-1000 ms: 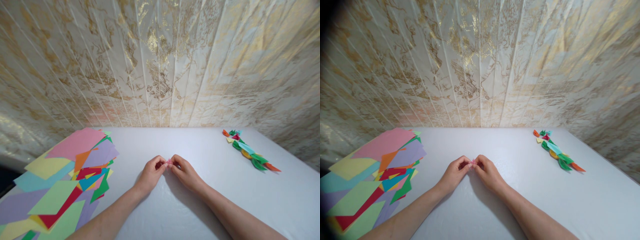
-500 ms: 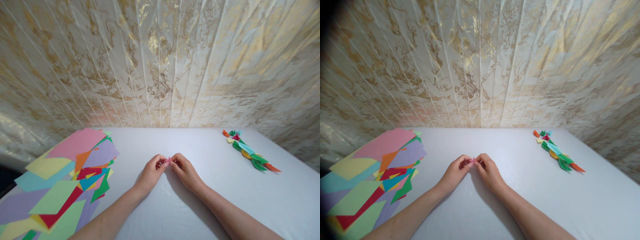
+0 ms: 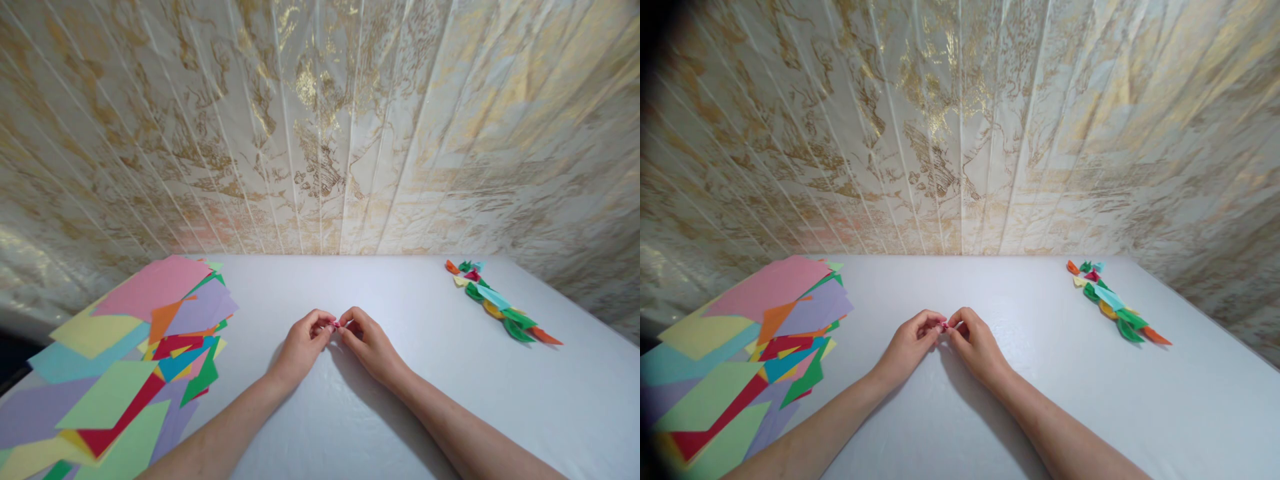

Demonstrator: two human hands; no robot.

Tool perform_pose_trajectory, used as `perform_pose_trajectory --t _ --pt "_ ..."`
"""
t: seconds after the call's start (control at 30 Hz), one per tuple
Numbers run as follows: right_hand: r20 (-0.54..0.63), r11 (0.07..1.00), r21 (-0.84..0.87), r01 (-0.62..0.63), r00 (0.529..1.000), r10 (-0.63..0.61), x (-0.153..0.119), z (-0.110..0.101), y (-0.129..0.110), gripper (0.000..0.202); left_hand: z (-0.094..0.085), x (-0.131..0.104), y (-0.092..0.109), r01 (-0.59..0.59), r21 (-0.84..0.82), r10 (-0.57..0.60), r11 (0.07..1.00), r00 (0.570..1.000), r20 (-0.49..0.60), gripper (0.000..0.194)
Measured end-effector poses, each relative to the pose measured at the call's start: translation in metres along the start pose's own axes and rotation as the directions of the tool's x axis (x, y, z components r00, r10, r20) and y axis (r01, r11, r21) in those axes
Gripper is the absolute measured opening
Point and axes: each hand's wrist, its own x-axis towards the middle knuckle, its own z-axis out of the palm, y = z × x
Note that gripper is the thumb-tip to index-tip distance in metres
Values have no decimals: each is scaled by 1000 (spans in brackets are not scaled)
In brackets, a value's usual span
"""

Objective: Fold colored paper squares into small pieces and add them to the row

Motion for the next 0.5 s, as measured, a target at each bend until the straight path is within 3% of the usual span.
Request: perform_pose_trajectory --t 0.5 --pt "72 997 83 1 997 -7 -1 -5 -7 23 -1 -1 5 -50 71 52 996 998 -27 13"
